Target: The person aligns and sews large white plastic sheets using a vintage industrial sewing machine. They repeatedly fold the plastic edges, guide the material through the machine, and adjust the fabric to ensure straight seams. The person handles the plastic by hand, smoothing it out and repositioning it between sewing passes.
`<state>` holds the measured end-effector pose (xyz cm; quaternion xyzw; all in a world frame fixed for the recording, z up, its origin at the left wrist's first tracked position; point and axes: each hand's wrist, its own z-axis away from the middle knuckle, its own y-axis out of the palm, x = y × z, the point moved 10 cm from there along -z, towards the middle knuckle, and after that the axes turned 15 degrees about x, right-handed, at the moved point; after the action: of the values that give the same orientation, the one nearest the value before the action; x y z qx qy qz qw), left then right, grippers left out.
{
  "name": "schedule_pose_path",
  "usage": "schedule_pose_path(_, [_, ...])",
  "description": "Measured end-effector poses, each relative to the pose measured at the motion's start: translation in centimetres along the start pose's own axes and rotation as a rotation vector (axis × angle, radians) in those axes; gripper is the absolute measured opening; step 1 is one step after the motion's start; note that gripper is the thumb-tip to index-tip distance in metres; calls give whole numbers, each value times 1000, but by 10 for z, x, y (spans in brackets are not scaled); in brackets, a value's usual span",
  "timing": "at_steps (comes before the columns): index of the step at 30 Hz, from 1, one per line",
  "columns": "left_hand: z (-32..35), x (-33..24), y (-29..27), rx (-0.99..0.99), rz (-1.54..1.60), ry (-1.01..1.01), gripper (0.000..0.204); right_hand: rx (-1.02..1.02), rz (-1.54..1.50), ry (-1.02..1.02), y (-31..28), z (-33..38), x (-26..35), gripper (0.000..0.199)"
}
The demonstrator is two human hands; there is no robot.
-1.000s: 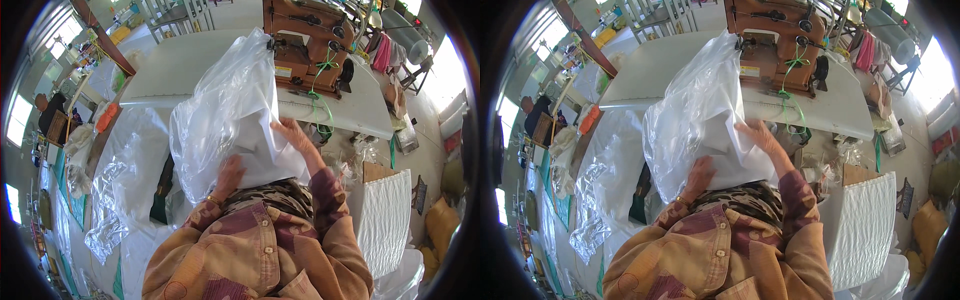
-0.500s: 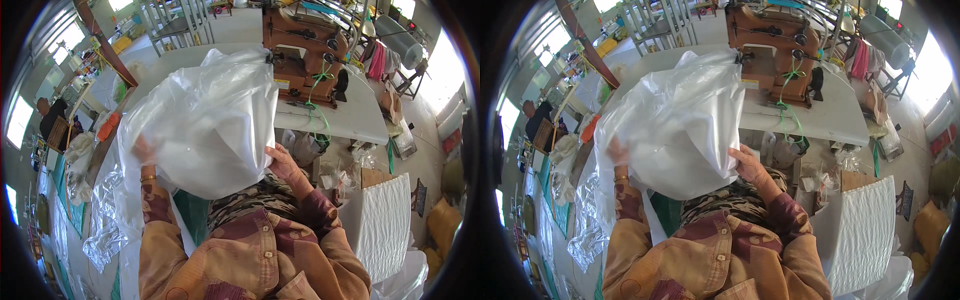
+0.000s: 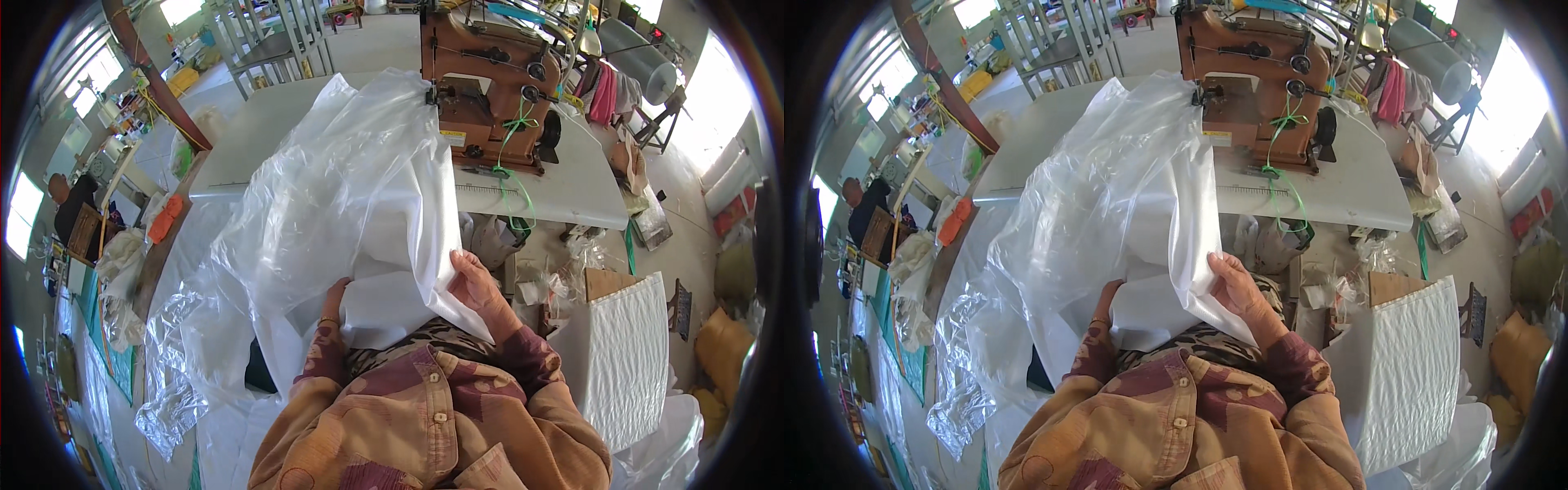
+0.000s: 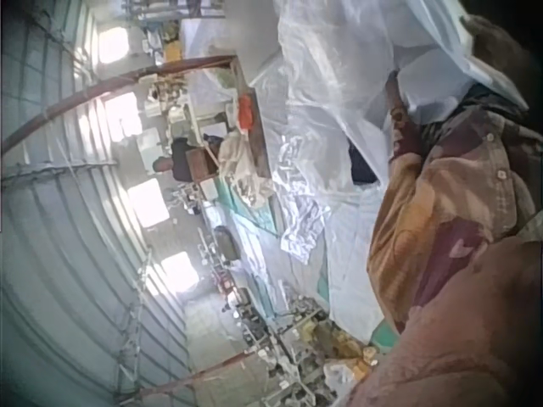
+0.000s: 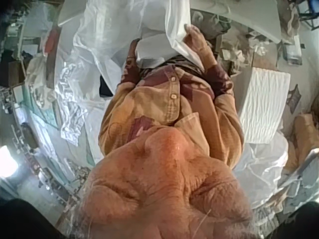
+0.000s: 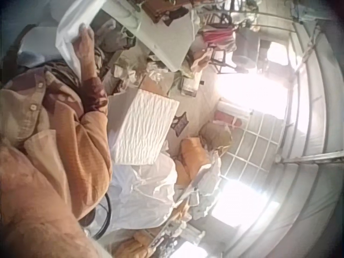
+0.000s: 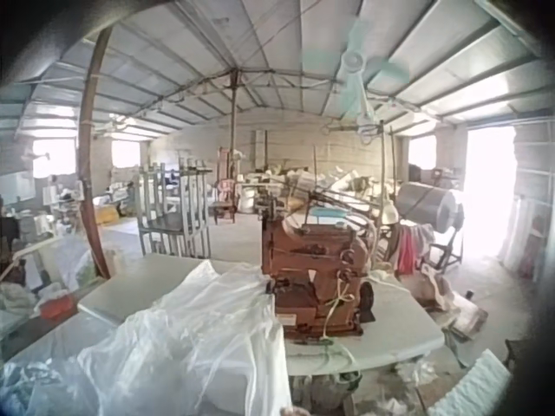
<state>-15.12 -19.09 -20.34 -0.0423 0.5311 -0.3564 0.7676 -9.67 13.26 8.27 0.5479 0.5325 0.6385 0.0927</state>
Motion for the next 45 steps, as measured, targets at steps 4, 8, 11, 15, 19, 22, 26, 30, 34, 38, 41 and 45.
schedule_pose_path(4, [2,1,-34,-137,-110,-15,58,-31,130,-6,-4,4,9,30])
schedule_pose_path(8, [65,-4,-146,-445,-378,-168,59,-27,258,42,-23,0,2,31])
schedule_pose_path(11, [113,-27,-248,-626,-549,-266,60,-73,416,109,-35,-4,-13,32])
schedule_pose_path(15, [184,-42,-361,-815,-669,-387,62,-28,492,151,-27,-27,-43,30])
schedule_pose_path(19, [207,-63,-420,-862,-750,-392,63,-107,608,199,-83,-48,-92,34])
schedule_pose_path(22, [205,-54,-408,-827,-764,-316,64,-226,713,371,-106,-47,-110,28])
schedule_pose_path(26, [173,-26,-304,-756,-308,-195,62,-165,1366,362,-66,-45,-82,27])
schedule_pose_path(30, [154,-110,-191,-600,-448,4,30,2,1125,89,-5,-31,-57,28])
schedule_pose_path(34, [196,-258,-132,-645,-553,89,20,-180,1180,536,-99,-7,-84,39])
schedule_pose_path(38, [226,-375,-130,-894,-521,485,24,-200,1376,581,-95,-6,-57,43])
schedule_pose_path(41, [208,-415,-138,-1054,-696,620,32,-259,1229,278,-85,-13,-40,38])
schedule_pose_path(45, [157,-409,-158,-1092,-891,533,29,-423,1058,55,-138,-9,-39,29])
